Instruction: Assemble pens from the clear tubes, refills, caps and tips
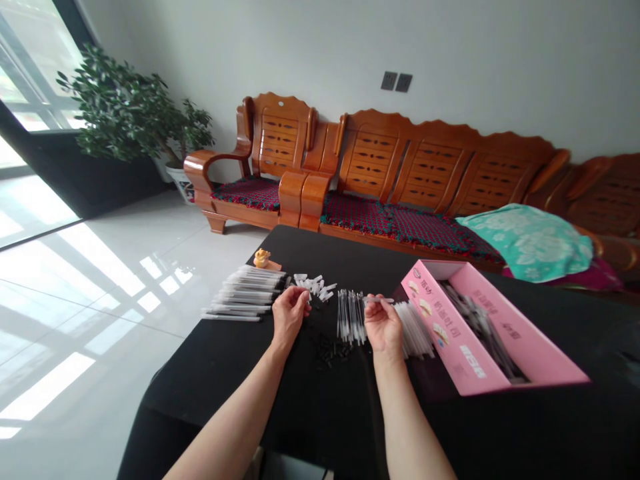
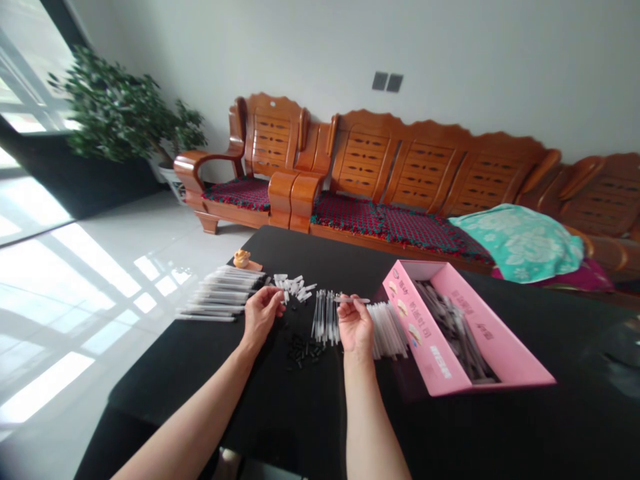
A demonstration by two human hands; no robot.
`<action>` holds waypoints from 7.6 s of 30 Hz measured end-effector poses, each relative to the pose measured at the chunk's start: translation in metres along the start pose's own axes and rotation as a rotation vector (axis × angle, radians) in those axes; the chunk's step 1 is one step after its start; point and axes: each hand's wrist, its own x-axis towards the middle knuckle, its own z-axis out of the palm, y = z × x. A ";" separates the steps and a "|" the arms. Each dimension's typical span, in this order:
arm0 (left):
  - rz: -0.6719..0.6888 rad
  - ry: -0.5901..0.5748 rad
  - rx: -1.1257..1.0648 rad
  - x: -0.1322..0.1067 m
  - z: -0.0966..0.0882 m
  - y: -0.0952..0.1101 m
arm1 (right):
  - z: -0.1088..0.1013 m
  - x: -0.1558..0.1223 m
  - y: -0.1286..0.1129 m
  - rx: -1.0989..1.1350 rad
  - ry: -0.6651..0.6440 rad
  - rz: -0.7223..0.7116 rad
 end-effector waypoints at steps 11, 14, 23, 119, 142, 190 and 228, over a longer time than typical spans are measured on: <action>0.247 -0.288 0.856 -0.007 0.006 0.002 | 0.001 -0.002 0.007 -0.058 -0.053 0.066; 0.205 -0.321 0.909 -0.007 0.007 0.004 | 0.000 -0.001 0.007 -0.083 -0.052 0.055; 0.017 -0.337 0.171 -0.008 0.011 0.000 | 0.010 -0.008 0.013 -0.134 -0.159 0.047; 0.071 -0.374 0.171 -0.008 0.009 0.000 | 0.019 -0.017 0.022 -0.418 -0.166 0.028; 0.114 -0.374 0.280 -0.008 0.006 0.004 | 0.017 -0.016 0.022 -0.421 -0.164 0.028; 0.120 -0.418 0.286 -0.010 0.005 0.007 | 0.015 -0.015 0.024 -0.431 -0.164 0.030; 0.134 0.068 0.851 0.006 -0.023 0.008 | 0.020 -0.019 0.010 -0.363 -0.248 0.090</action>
